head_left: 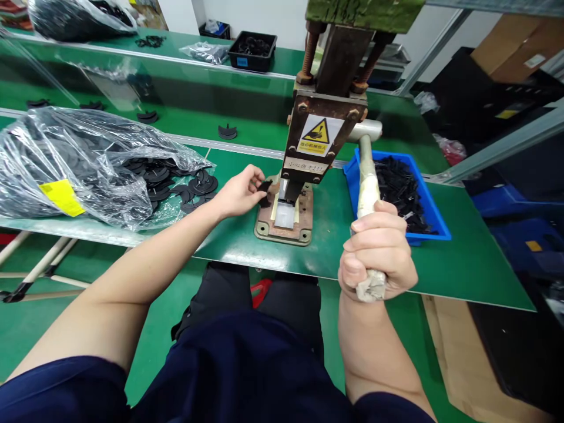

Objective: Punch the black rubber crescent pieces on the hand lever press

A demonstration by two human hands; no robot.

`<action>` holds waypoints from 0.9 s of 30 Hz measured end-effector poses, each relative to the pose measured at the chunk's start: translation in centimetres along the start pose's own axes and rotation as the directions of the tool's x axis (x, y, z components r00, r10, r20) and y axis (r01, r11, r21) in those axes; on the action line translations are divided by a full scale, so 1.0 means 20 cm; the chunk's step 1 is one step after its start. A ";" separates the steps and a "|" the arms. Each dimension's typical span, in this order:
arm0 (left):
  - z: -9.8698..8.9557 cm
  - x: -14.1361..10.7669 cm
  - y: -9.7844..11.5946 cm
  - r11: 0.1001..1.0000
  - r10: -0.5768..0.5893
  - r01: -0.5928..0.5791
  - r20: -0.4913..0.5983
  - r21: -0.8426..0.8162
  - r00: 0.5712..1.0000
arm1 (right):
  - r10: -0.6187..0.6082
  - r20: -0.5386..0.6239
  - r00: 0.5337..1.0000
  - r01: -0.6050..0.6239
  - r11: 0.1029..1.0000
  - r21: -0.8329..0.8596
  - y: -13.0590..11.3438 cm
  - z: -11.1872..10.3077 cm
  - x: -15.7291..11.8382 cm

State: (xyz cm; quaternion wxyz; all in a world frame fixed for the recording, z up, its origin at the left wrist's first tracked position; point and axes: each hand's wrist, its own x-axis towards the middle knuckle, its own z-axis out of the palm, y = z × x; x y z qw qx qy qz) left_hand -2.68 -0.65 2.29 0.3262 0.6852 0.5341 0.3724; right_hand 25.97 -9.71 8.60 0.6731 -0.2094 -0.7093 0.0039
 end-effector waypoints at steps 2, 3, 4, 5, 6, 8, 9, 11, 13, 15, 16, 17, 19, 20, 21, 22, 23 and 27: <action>0.05 -0.03 -0.01 1.000 -0.009 0.009 0.034 0.018 0.999 | -0.004 -0.008 1.000 0.004 1.000 0.008 0.00 0.00 0.00; 0.08 -0.04 -0.02 0.999 -0.031 0.031 0.047 0.011 0.998 | -0.001 -0.010 1.000 0.001 1.000 0.010 0.00 0.00 0.00; 0.10 -0.04 -0.03 0.998 -0.060 0.060 0.052 -0.005 0.997 | 0.001 -0.010 1.000 -0.001 1.000 0.012 0.00 0.00 0.00; 0.13 -0.05 -0.05 0.995 -0.093 0.094 0.053 -0.035 0.994 | 0.002 -0.011 1.000 -0.002 1.000 0.011 0.00 0.00 0.00; 0.14 -0.05 -0.06 0.988 -0.126 0.130 0.054 -0.078 0.991 | 0.004 -0.008 1.000 -0.004 1.000 0.010 0.00 0.00 0.00; 0.15 -0.04 -0.07 0.963 -0.185 0.197 0.079 -0.186 0.980 | 0.004 -0.004 1.000 -0.004 1.000 0.004 0.00 0.00 0.00; 0.14 -0.03 -0.06 0.945 -0.206 0.225 0.104 -0.238 0.973 | 0.006 -0.004 1.000 -0.006 1.000 0.001 0.00 0.00 0.00; 0.12 -0.01 -0.04 0.912 -0.231 0.268 0.151 -0.311 0.961 | 0.011 -0.003 1.000 -0.011 1.000 -0.009 0.00 0.00 0.00; 0.11 0.01 -0.01 0.893 -0.252 0.305 0.193 -0.330 0.948 | 0.015 -0.009 1.000 -0.015 1.000 -0.024 0.00 0.00 -0.01; 0.11 0.04 0.02 0.888 -0.272 0.338 0.238 -0.312 0.932 | 0.014 -0.018 1.000 -0.014 0.999 -0.031 0.00 0.01 -0.01; 0.12 0.06 0.03 0.886 -0.279 0.354 0.263 -0.300 0.923 | 0.012 -0.018 1.000 -0.013 0.999 -0.031 0.00 0.01 -0.01; 0.13 0.08 0.04 0.883 -0.286 0.368 0.290 -0.291 0.914 | 0.012 -0.018 1.000 -0.012 0.999 -0.030 0.00 0.01 0.00; 0.15 0.12 0.04 0.874 -0.294 0.393 0.333 -0.287 0.896 | 0.011 -0.011 1.000 -0.011 1.000 -0.027 0.00 0.01 0.00; 0.15 0.14 0.04 0.869 -0.297 0.403 0.350 -0.286 0.889 | 0.012 -0.008 1.000 -0.012 1.000 -0.027 0.00 0.00 0.00; 0.15 0.16 0.04 0.866 -0.301 0.413 0.367 -0.281 0.880 | 0.011 -0.007 1.000 -0.011 1.000 -0.026 0.00 0.00 0.00; 0.15 0.18 0.03 0.865 -0.304 0.421 0.384 -0.272 0.872 | 0.009 -0.006 1.000 -0.010 1.000 -0.026 0.00 0.00 0.00; 0.15 0.20 0.03 0.865 -0.310 0.430 0.400 -0.256 0.862 | 0.010 -0.010 1.000 -0.010 1.000 -0.024 0.00 0.00 0.00; 0.14 0.25 0.06 0.867 -0.356 0.468 0.444 -0.171 0.822 | 0.009 -0.013 1.000 -0.009 1.000 -0.006 0.01 0.01 -0.01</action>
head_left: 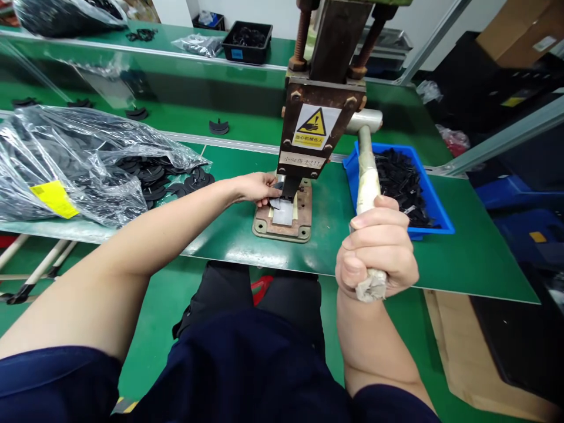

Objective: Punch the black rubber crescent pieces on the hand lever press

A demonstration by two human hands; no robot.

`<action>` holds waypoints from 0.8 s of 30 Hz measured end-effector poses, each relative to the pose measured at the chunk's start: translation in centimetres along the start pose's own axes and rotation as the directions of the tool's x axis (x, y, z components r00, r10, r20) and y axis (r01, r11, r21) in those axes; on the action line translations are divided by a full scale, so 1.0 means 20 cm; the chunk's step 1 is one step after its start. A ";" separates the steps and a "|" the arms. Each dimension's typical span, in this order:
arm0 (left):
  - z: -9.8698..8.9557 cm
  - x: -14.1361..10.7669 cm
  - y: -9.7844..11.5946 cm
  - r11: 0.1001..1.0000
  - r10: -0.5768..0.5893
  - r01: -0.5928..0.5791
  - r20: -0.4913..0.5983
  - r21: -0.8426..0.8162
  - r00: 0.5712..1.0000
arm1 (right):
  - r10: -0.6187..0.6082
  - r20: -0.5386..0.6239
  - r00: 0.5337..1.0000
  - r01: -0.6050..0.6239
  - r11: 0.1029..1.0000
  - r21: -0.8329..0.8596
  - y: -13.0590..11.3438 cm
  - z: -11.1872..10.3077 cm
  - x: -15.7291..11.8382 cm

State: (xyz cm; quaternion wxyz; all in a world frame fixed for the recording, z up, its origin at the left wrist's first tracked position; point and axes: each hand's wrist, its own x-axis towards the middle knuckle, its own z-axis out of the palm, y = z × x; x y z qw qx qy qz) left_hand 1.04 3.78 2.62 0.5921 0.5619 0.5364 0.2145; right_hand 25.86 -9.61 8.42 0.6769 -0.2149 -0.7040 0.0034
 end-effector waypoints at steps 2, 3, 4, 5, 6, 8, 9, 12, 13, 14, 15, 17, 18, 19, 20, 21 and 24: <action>0.01 0.00 0.02 0.999 -0.039 0.039 -0.011 0.034 0.999 | -0.013 -0.007 1.000 0.013 1.000 0.005 0.00 0.01 0.00; 0.02 0.00 0.04 0.997 -0.059 0.060 -0.022 0.048 0.998 | -0.016 -0.012 1.000 0.016 1.000 0.000 0.00 0.01 0.00; 0.03 0.00 0.04 0.995 -0.080 0.082 -0.034 0.058 0.996 | -0.014 -0.016 1.000 0.014 1.000 -0.004 0.00 0.01 0.00; 0.04 -0.01 0.05 0.993 -0.099 0.101 -0.045 0.063 0.994 | -0.014 -0.016 1.000 0.014 1.000 -0.002 0.00 0.01 0.00; 0.05 -0.02 0.06 0.991 -0.114 0.117 -0.057 0.063 0.992 | -0.012 -0.015 1.000 0.012 1.000 0.004 -0.01 0.01 0.00; 0.09 -0.05 0.06 0.991 -0.108 0.116 -0.109 0.069 0.988 | -0.011 0.002 1.000 0.011 1.000 0.023 -0.01 0.00 0.00; 0.12 -0.08 0.05 0.993 -0.067 0.080 -0.149 0.087 0.987 | -0.011 0.011 1.000 0.010 1.000 0.027 -0.01 -0.01 0.01; 0.19 -0.18 -0.01 0.973 0.178 -0.133 -0.244 0.191 0.953 | 0.004 0.015 1.000 -0.004 1.000 0.004 0.00 -0.02 0.01; 0.20 -0.22 -0.04 0.952 0.261 -0.210 -0.230 0.224 0.938 | 0.000 0.009 1.000 0.000 1.000 0.002 0.01 -0.02 0.01; 0.20 -0.26 -0.08 0.930 0.322 -0.270 -0.201 0.251 0.925 | -0.008 -0.002 1.000 0.009 1.000 0.004 0.02 -0.02 0.01; 0.18 -0.30 -0.12 0.911 0.359 -0.303 -0.177 0.281 0.916 | -0.018 -0.011 1.000 0.018 1.000 0.008 0.03 -0.02 0.00; 0.06 -0.36 -0.21 0.873 0.388 -0.290 -0.199 0.391 0.900 | -0.027 -0.034 0.999 0.028 0.999 0.016 0.05 -0.01 -0.01; -0.02 -0.39 -0.26 0.849 0.388 -0.231 -0.266 0.475 0.882 | -0.030 -0.052 0.998 0.031 0.999 0.017 0.06 0.00 -0.01; -0.13 -0.41 -0.30 0.813 0.392 -0.140 -0.354 0.565 0.849 | -0.033 -0.069 0.997 0.034 0.999 0.016 0.06 0.00 -0.01; -0.23 -0.42 -0.33 0.769 0.389 -0.020 -0.443 0.638 0.808 | -0.037 -0.086 0.996 0.039 0.999 0.015 0.07 0.01 -0.01; -0.34 -0.43 -0.36 0.718 0.383 0.097 -0.509 0.689 0.771 | -0.045 -0.100 0.994 0.047 0.999 0.015 0.07 0.01 -0.01; -0.57 -0.42 -0.41 0.522 0.332 0.319 -0.533 0.791 0.778 | -0.061 -0.113 0.992 0.063 0.998 0.016 0.07 0.02 -0.01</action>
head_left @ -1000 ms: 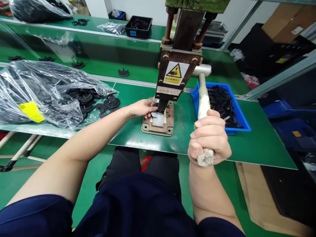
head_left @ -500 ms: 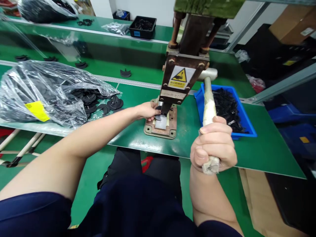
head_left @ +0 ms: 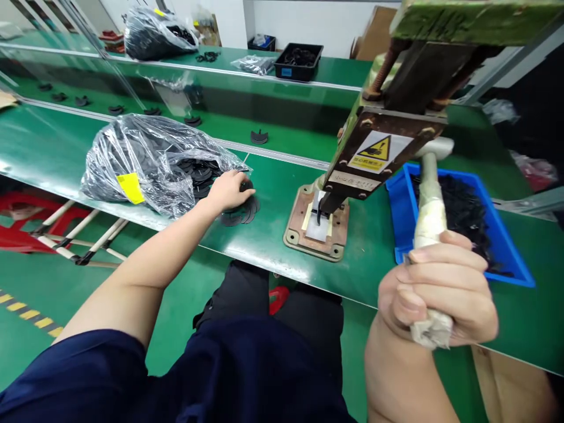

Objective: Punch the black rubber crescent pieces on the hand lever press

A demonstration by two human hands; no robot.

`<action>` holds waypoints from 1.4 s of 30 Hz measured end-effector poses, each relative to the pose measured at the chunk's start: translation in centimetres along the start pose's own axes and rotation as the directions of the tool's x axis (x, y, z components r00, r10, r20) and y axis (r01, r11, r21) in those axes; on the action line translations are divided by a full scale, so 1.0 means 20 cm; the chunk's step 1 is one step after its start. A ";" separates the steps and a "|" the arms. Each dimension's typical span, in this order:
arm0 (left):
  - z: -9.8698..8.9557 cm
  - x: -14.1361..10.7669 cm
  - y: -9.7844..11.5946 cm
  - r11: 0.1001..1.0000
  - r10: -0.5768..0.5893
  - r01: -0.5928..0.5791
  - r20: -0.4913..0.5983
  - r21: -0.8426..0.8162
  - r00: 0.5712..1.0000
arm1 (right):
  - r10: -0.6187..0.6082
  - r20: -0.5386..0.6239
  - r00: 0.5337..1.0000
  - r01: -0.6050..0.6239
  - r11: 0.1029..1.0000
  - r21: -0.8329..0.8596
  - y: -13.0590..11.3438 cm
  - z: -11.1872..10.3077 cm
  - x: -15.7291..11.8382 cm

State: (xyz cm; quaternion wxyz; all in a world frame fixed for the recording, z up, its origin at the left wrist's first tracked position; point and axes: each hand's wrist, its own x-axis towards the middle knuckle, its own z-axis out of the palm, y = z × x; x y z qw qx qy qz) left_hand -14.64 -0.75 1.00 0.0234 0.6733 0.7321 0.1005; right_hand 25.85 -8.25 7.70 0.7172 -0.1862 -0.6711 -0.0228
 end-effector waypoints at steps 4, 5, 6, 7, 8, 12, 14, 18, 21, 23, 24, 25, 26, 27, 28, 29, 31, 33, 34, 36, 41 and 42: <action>-0.02 0.11 -0.05 0.983 -0.011 -0.027 0.206 0.181 0.979 | 0.016 0.016 1.000 -0.016 1.000 -0.005 -0.01 -0.01 0.01; -0.03 0.13 -0.04 0.979 -0.015 -0.039 0.258 0.201 0.966 | 0.023 0.023 0.999 -0.023 1.000 -0.005 -0.01 -0.01 0.01; -0.04 0.15 -0.02 0.973 -0.015 -0.056 0.302 0.225 0.953 | 0.030 0.029 0.999 -0.029 1.000 -0.007 -0.01 -0.01 0.01; -0.05 0.16 -0.01 0.964 -0.008 -0.081 0.330 0.253 0.944 | 0.030 0.033 0.999 -0.030 1.000 -0.005 -0.01 -0.01 0.01; -0.06 0.18 0.00 0.953 0.011 -0.112 0.339 0.281 0.941 | 0.025 0.036 0.999 -0.025 1.000 -0.001 -0.01 -0.01 0.01; -0.06 0.19 0.05 0.960 0.084 -0.157 0.296 0.233 0.952 | 0.024 0.037 0.999 -0.024 1.000 -0.002 -0.02 -0.01 0.01; -0.03 0.17 0.09 0.988 0.069 -0.106 0.289 0.114 0.955 | 0.033 0.040 0.999 -0.033 0.999 -0.007 -0.02 -0.01 0.01; 0.06 0.13 0.17 0.996 0.080 -0.064 0.275 -0.067 0.958 | 0.033 0.052 0.998 -0.033 0.999 -0.007 -0.04 0.00 0.02; 0.10 0.12 0.22 0.980 0.187 -0.163 0.239 -0.113 0.953 | 0.032 0.051 0.998 -0.031 0.999 -0.020 -0.05 0.00 0.02; 0.11 0.11 0.24 0.968 0.236 -0.215 0.176 -0.131 0.956 | 0.030 0.054 0.998 -0.029 0.999 -0.023 -0.05 0.00 0.02; 0.11 0.11 0.25 0.964 0.237 -0.214 0.146 -0.160 0.960 | 0.031 0.060 0.998 -0.029 0.999 -0.025 -0.06 0.00 0.02; 0.11 0.11 0.26 0.958 0.221 -0.190 0.131 -0.216 0.966 | 0.038 0.063 0.997 -0.036 0.999 -0.030 -0.06 0.00 0.02; 0.11 0.10 0.27 0.943 0.191 -0.143 0.136 -0.301 0.972 | 0.040 0.061 0.997 -0.038 0.999 -0.033 -0.05 0.00 0.02; 0.10 0.09 0.29 0.912 0.161 -0.085 0.158 -0.402 0.974 | 0.041 0.057 0.998 -0.039 0.999 -0.035 -0.05 0.00 0.02; 0.09 0.08 0.30 0.864 0.139 -0.026 0.189 -0.502 0.972 | 0.038 0.054 0.998 -0.036 0.999 -0.038 -0.05 0.00 0.02; 0.09 0.06 0.32 0.808 0.130 0.026 0.221 -0.589 0.967 | 0.031 0.051 0.998 -0.029 0.999 -0.039 -0.04 0.00 0.02; 0.07 0.03 0.36 0.693 0.149 0.096 0.272 -0.715 0.951 | -0.003 0.039 0.999 0.005 0.999 -0.036 -0.03 0.01 0.02; 0.07 0.00 0.42 0.565 0.193 0.137 0.291 -0.814 0.937 | -0.016 0.027 0.999 0.017 0.999 -0.049 -0.02 0.01 0.01; 0.07 -0.01 0.45 0.490 0.204 0.161 0.292 -0.857 0.934 | -0.017 0.022 1.000 0.018 0.998 -0.057 -0.02 0.01 0.01; 0.07 -0.02 0.51 0.342 0.188 0.212 0.288 -0.915 0.939 | -0.007 0.018 1.000 0.009 0.997 -0.072 -0.01 0.01 0.01; 0.12 -0.01 0.64 0.151 0.187 0.295 0.320 -0.944 0.929 | -0.016 0.009 1.000 0.016 0.999 -0.041 -0.01 0.01 0.01; 0.13 0.00 0.65 0.150 0.204 0.297 0.323 -0.943 0.924 | -0.009 0.013 1.000 0.010 0.999 -0.041 -0.01 0.01 0.01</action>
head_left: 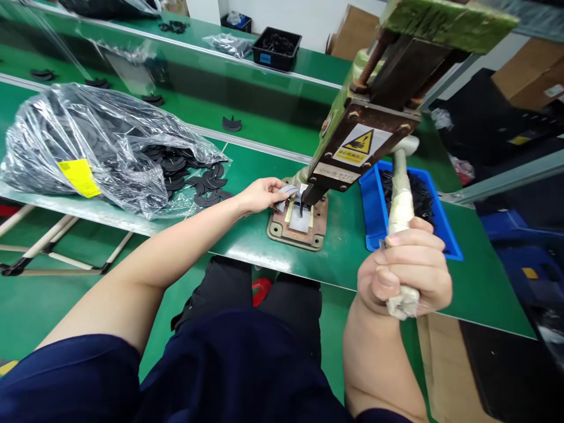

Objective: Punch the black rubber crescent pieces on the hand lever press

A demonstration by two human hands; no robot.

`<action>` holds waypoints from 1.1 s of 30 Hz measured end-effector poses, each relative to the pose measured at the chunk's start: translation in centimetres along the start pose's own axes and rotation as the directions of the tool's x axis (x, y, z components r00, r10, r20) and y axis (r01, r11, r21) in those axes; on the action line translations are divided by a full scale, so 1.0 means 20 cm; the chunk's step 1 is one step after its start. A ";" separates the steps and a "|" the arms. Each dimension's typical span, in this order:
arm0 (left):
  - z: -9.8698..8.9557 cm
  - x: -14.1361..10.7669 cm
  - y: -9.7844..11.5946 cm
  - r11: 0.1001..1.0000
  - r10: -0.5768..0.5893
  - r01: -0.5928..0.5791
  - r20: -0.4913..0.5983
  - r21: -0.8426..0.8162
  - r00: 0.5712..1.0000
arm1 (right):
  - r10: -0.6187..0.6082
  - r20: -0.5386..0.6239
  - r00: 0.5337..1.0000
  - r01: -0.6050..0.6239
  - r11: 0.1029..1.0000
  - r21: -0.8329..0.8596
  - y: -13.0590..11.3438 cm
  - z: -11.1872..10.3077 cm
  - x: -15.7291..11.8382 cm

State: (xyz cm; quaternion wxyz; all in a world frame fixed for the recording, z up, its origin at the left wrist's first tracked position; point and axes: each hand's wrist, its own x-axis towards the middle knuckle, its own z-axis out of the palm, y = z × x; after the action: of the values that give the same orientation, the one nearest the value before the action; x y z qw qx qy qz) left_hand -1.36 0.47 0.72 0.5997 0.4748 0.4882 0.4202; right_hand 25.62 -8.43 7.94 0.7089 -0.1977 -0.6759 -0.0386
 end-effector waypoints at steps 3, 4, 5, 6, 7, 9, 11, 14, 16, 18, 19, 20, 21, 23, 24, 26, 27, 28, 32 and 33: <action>0.04 0.02 -0.01 1.000 0.002 -0.002 0.026 0.031 1.000 | 0.018 0.017 1.000 -0.018 0.999 -0.030 -0.01 0.00 0.00; 0.04 0.03 -0.01 0.999 0.002 -0.003 0.028 0.046 1.000 | 0.013 0.018 1.000 -0.013 0.999 -0.035 -0.01 0.00 0.00; 0.05 0.03 -0.01 0.998 0.005 -0.006 0.028 0.060 1.000 | 0.006 0.018 1.000 -0.006 0.999 -0.034 -0.01 0.00 0.00; 0.05 0.04 -0.01 0.997 0.011 -0.013 0.025 0.076 1.000 | 0.003 0.017 1.000 -0.002 1.000 -0.030 -0.01 0.00 0.00; 0.05 0.04 -0.01 0.995 0.022 -0.023 0.021 0.095 1.000 | -0.008 0.019 1.000 0.008 1.000 -0.021 -0.01 0.00 0.01; 0.04 0.05 -0.01 0.991 0.042 -0.044 0.019 0.129 0.999 | -0.007 0.019 1.000 0.007 1.000 -0.020 -0.01 0.00 0.01; 0.04 0.06 -0.01 0.988 0.047 -0.051 0.030 0.144 0.998 | 0.002 0.019 1.000 -0.002 0.999 -0.043 -0.01 0.00 0.01; 0.03 0.07 -0.02 0.992 0.031 -0.037 0.053 0.118 0.998 | -0.013 0.000 1.000 0.013 0.999 -0.049 -0.01 0.01 0.00; 0.02 0.07 -0.02 0.994 0.027 -0.033 0.061 0.102 0.998 | -0.011 -0.006 1.000 0.011 0.999 -0.038 -0.01 0.01 0.00; 0.02 0.08 -0.02 0.995 0.025 -0.031 0.064 0.095 0.998 | 0.002 -0.013 1.000 -0.002 0.999 -0.033 -0.01 0.01 0.01; 0.02 0.08 -0.03 0.996 0.020 -0.026 0.063 0.090 0.998 | -0.009 -0.015 1.000 0.009 1.000 -0.025 -0.01 0.02 0.01; 0.02 0.08 -0.03 0.996 0.013 -0.018 0.063 0.084 0.998 | -0.019 -0.023 1.000 0.019 1.000 -0.017 0.00 0.02 0.01; 0.02 0.08 -0.03 0.997 0.004 -0.009 0.064 0.078 0.998 | -0.024 -0.031 0.999 0.024 1.000 -0.013 0.00 0.02 0.00; 0.02 0.08 -0.03 0.997 -0.009 0.004 0.072 0.074 0.997 | -0.030 -0.040 0.999 0.029 0.999 -0.012 0.01 0.02 0.00; 0.01 0.09 -0.03 0.997 -0.011 0.006 0.079 0.074 0.997 | -0.031 -0.041 0.999 0.030 0.999 -0.012 0.01 0.02 0.00; 0.01 0.09 -0.03 0.997 -0.014 0.008 0.089 0.076 0.996 | -0.041 -0.029 0.999 0.041 0.999 0.000 0.01 0.02 0.01; 0.01 0.10 -0.03 0.997 -0.018 0.011 0.093 0.077 0.995 | -0.055 -0.021 0.998 0.055 0.998 0.013 0.01 0.02 0.01; 0.01 0.10 -0.03 0.997 -0.023 0.016 0.097 0.077 0.995 | -0.059 -0.013 0.998 0.059 0.998 0.021 0.01 0.01 0.01; 0.00 0.10 -0.03 0.998 -0.039 0.033 0.113 0.055 0.993 | -0.017 -0.005 1.000 0.017 1.000 -0.015 0.00 0.01 0.01; 0.00 0.09 -0.03 0.998 -0.040 0.034 0.114 0.049 0.993 | -0.023 -0.013 1.000 0.023 0.999 -0.023 0.00 0.01 0.00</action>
State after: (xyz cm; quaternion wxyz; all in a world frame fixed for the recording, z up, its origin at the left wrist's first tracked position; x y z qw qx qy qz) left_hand -0.98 2.15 -0.24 0.6232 0.5030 0.4713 0.3695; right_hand 25.43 -8.26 8.01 0.7105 -0.1978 -0.6730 -0.0558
